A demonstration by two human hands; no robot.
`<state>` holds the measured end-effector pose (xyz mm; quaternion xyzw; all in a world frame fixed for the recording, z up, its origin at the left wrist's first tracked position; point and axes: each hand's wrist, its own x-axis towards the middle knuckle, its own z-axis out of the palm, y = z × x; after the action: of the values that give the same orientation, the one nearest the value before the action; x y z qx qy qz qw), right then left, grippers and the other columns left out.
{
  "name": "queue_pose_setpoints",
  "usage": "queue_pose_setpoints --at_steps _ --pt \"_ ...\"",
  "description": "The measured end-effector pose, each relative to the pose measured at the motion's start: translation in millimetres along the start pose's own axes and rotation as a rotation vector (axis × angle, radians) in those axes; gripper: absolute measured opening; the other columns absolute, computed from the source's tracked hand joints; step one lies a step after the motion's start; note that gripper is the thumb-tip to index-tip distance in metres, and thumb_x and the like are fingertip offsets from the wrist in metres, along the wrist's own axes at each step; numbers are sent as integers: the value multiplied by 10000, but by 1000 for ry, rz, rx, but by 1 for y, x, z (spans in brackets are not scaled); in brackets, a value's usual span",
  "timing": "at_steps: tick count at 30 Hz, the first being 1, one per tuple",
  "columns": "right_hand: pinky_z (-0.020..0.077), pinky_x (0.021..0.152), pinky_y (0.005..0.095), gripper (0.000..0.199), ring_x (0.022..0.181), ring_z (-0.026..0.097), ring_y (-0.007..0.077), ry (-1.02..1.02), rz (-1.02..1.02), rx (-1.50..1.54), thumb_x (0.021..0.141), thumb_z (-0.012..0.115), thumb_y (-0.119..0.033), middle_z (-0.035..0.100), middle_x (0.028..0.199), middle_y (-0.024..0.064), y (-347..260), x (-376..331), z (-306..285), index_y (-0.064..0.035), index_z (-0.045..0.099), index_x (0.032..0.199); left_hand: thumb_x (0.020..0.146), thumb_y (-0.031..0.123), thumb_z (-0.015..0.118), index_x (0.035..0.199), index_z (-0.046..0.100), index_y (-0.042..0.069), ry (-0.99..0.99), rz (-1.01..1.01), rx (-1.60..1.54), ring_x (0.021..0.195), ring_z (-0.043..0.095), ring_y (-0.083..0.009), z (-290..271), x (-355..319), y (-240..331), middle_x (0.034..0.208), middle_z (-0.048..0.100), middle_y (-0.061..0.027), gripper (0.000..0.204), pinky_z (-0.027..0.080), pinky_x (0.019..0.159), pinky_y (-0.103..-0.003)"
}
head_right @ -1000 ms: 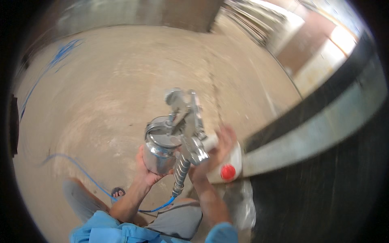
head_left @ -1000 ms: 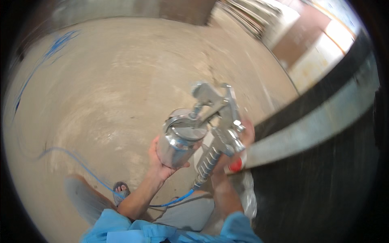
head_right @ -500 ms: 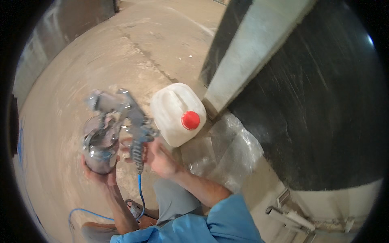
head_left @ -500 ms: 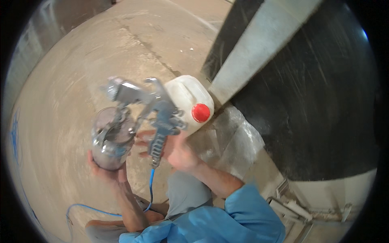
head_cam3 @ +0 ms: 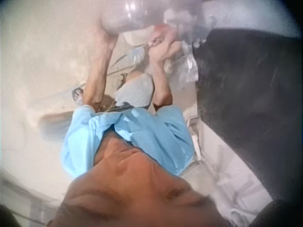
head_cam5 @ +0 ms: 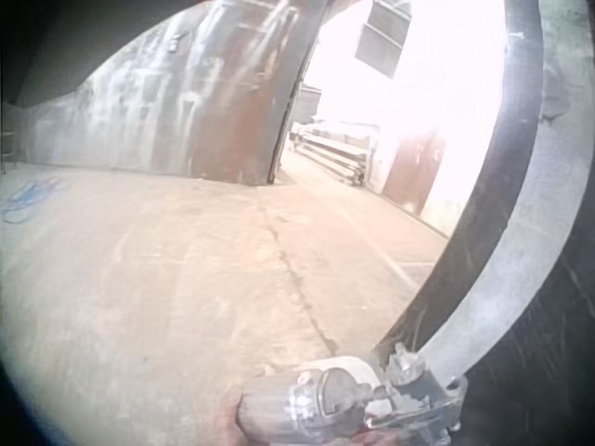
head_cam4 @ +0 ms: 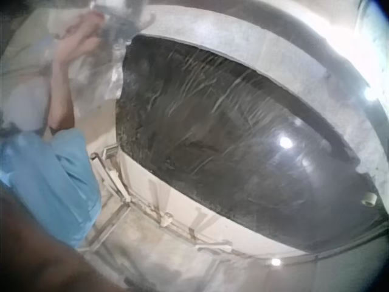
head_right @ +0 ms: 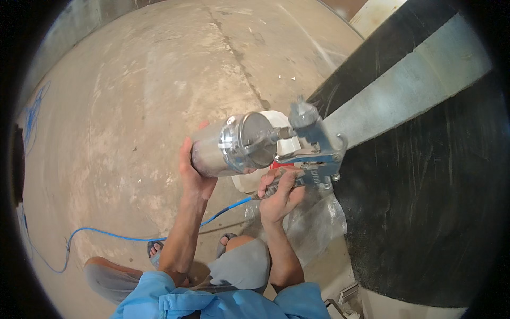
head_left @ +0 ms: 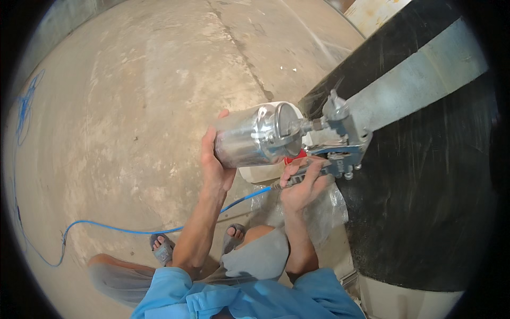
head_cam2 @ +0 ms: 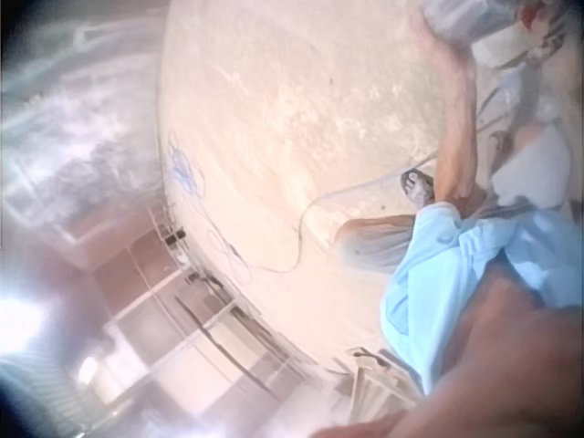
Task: The person uses a spray gun to apply white paint to a large flat panel. They pause to refill the spray gun from a plastic container, then resume spraying the panel surface.
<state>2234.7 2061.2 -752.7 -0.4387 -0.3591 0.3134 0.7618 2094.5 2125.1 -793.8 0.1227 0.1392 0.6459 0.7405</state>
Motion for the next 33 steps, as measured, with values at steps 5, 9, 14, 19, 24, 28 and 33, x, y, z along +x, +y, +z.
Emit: queue_pose_setpoints --at_steps 5,9,14,19,24,28,33 --pt "377 367 256 336 460 477 137 149 164 -68 1045 482 -362 494 650 52 21 5 -1 -52 467 917 989 452 468 1503 384 78 188 -79 220 1369 404 -286 -13 13 -18 1494 434 -132 641 313 1138 -451" --pt "368 384 256 356 465 470 131 33 -38 -76 1053 442 -368 506 647 54 -6 25 -2 -40 462 915 936 487 582 1502 362 51 -54 112 589 1402 377 -285 -18 21 -3 1478 441 -152 748 309 1144 -444" --pt "366 374 265 319 470 473 144 12 172 10 1065 414 -350 494 639 60 -14 31 1 -59 464 944 701 323 851 1489 357 25 -274 391 1024 1342 421 -322 -36 0 29 1444 411 -185 977 342 1114 -432" --pt "358 372 277 367 475 478 156 -20 427 38 1046 453 -423 496 643 58 16 7 -11 -66 471 967 597 382 924 1464 349 11 -235 481 1287 1302 450 -315 -60 -41 34 1469 366 -204 1105 384 1081 -443" --pt "350 367 285 353 472 480 166 -29 442 147 1040 469 -425 501 642 61 35 -11 -30 -81 478 964 587 311 913 1494 296 30 -241 684 911 1289 455 -318 -71 -52 9 1382 418 -202 1133 392 1064 -438" --pt "354 367 283 319 464 484 168 72 434 -7 1037 491 -392 500 629 63 53 -14 -25 -82 475 964 747 495 767 1464 317 51 216 53 537 1263 449 -268 -77 -28 -14 1331 443 -148 956 376 1057 -416" --pt "350 371 276 280 465 491 147 86 299 44 1035 485 -337 500 614 56 50 -9 -25 -68 467 959 817 484 699 1433 346 52 11 396 519 1234 449 -249 -85 -22 -31 1319 438 -116 832 339 1071 -389"
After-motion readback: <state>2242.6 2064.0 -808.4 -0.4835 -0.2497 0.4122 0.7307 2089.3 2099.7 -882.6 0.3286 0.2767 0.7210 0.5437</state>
